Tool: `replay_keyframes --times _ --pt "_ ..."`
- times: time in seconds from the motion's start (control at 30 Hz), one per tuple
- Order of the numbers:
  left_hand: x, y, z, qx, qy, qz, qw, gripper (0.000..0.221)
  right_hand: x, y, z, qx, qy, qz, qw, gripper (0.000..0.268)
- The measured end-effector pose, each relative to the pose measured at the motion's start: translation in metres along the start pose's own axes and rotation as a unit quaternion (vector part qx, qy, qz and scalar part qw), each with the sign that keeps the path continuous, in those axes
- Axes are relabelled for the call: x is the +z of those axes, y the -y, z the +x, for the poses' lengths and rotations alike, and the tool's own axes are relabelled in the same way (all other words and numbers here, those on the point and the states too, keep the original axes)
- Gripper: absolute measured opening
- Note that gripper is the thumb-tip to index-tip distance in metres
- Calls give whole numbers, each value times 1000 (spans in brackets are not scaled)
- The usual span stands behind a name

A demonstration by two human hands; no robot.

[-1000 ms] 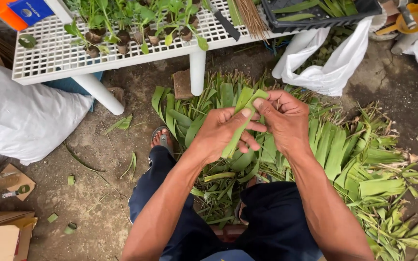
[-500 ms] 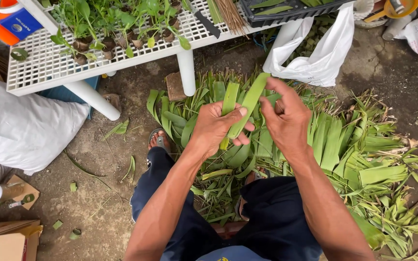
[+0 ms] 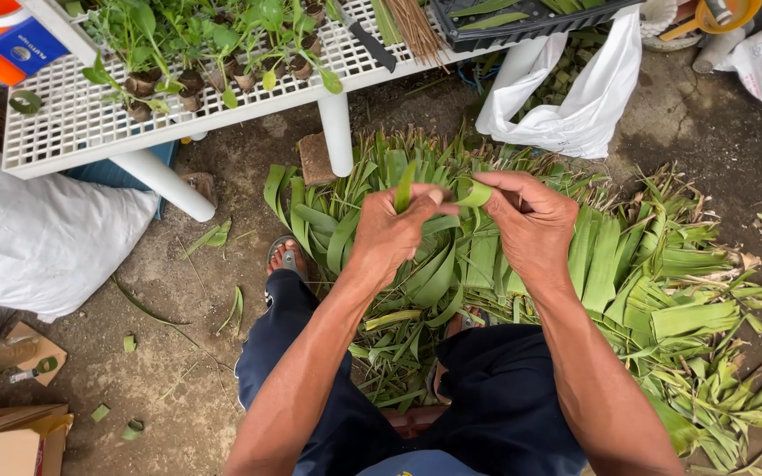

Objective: Folding long green leaves into small rectangular pouches for agricultural use.

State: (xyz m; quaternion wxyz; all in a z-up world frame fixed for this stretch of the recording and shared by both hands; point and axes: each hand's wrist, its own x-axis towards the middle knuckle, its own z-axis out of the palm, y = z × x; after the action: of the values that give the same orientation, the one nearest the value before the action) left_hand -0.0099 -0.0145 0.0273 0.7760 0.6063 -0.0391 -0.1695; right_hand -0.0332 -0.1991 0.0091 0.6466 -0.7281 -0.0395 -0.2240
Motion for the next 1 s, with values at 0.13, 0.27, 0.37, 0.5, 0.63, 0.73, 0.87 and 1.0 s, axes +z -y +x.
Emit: replay_keyframes --times 0.13,0.27,0.37,0.5,0.63,0.73,0.87,1.0 --pt "-7 22 12 90 -48 6 995 24 10 8 -4 53 19 45 997 20" --pt "-6 10 4 137 -58 44 988 52 11 9 -4 112 37 65 991 29" --pt "-6 5 -3 152 -49 95 982 44 9 4 -4 159 47 77 983 35" --pt "-11 6 -2 160 -5 159 974 33 7 9 0 193 66 75 976 35" --pt "-11 -3 -4 157 14 150 976 30 -1 -9 -1 177 72 36 981 24" --pt "-9 -7 -5 143 12 135 980 28 -1 -9 -1 149 68 5 987 18" --pt "-5 -13 -2 92 8 114 989 23 -4 -10 -1 58 73 -97 991 14" --pt "-5 -12 -1 56 28 86 994 16 1 24 1 -2 108 -161 981 10"
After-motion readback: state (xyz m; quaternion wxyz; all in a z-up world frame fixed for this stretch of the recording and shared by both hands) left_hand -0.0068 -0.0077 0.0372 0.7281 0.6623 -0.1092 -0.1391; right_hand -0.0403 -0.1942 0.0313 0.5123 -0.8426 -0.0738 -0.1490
